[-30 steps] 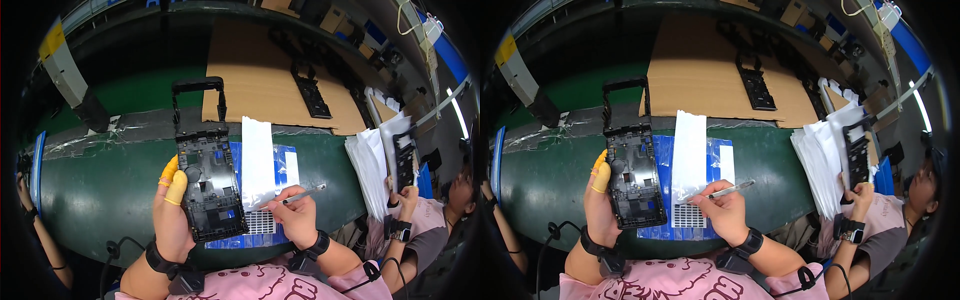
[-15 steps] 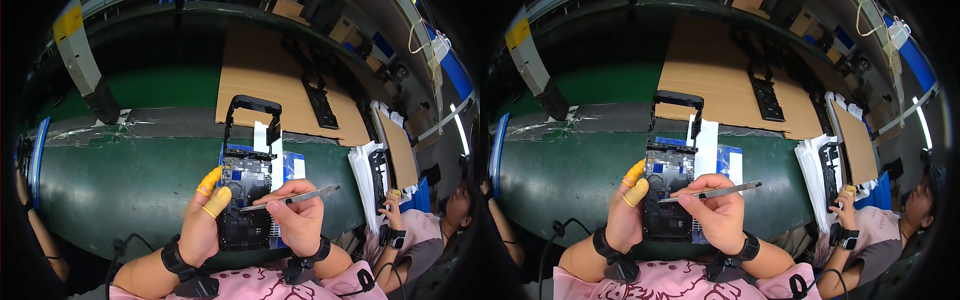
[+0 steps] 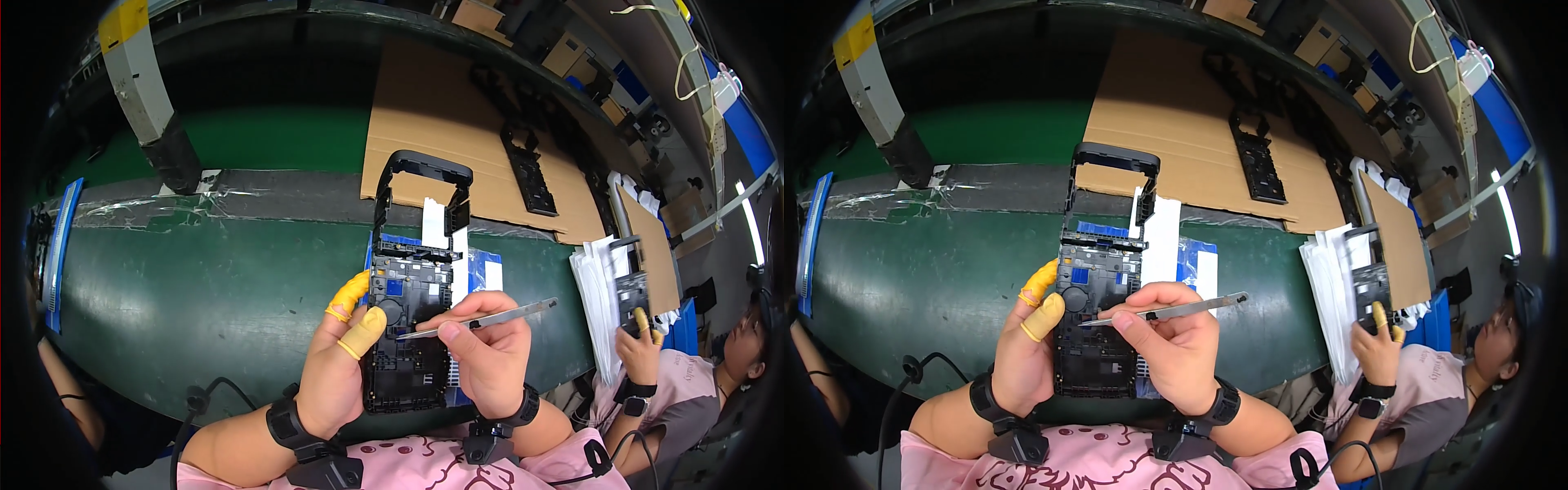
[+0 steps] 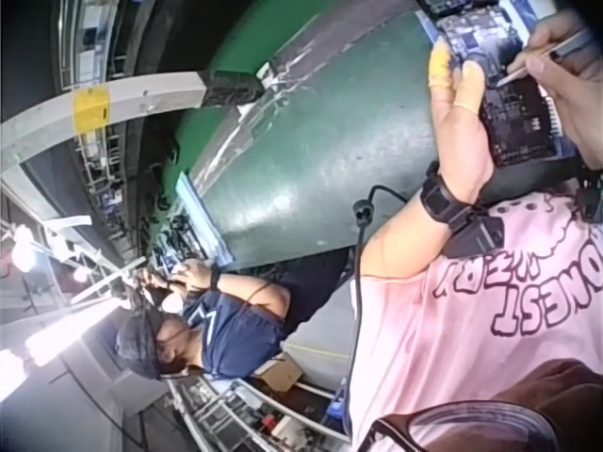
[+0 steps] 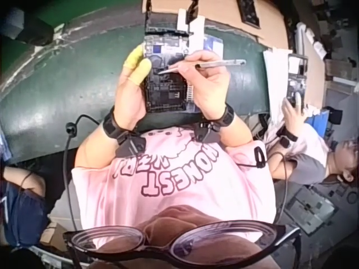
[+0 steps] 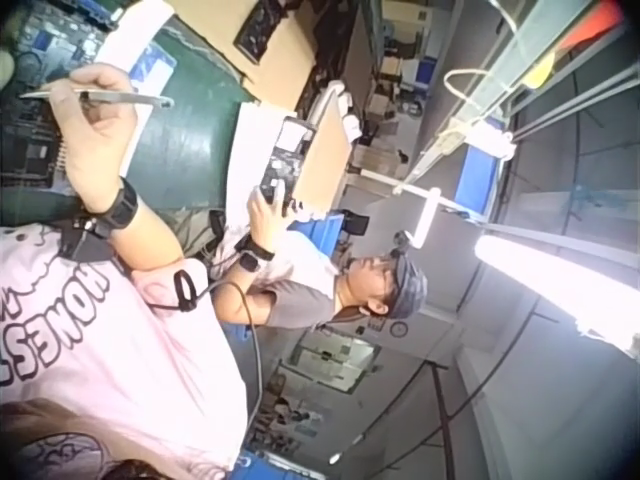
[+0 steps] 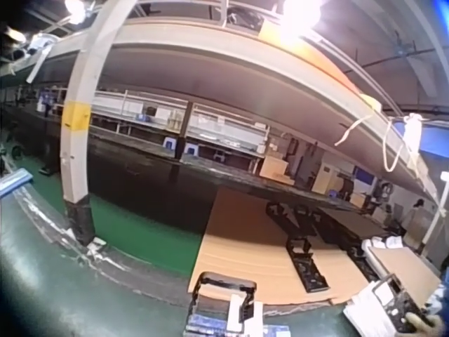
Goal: Assembling and inspecting internal components of a handheld electronic device housing using scribe and tweezers.
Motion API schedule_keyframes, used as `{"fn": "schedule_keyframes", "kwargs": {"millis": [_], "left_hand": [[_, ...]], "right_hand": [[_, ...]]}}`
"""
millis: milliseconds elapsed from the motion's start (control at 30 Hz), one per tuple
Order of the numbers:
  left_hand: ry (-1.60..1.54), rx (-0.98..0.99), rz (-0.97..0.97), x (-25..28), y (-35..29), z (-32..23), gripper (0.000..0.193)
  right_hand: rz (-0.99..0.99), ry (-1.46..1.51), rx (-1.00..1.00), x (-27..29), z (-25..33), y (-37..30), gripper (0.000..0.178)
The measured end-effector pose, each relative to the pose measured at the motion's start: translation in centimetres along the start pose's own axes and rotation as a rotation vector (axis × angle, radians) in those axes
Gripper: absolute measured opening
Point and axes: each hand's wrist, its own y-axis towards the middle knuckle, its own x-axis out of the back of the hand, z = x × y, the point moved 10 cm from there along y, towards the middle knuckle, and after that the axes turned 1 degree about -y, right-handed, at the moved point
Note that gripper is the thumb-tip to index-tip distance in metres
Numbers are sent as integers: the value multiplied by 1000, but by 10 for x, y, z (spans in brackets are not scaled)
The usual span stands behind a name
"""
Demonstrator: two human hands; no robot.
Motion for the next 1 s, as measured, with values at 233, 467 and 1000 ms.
{"fn": "schedule_keyframes", "kwargs": {"millis": [233,467,1000], "left_hand": [[-6,9,2,0,-1,0,42],[-3,11,0,1,0,0,42],[-29,-14,8,0,-1,-4,43]], "right_hand": [[80,33,18,-3,-3,1,18],[84,43,9,-3,-4,3,20],[92,28,-11,-6,-6,4,18]]}}
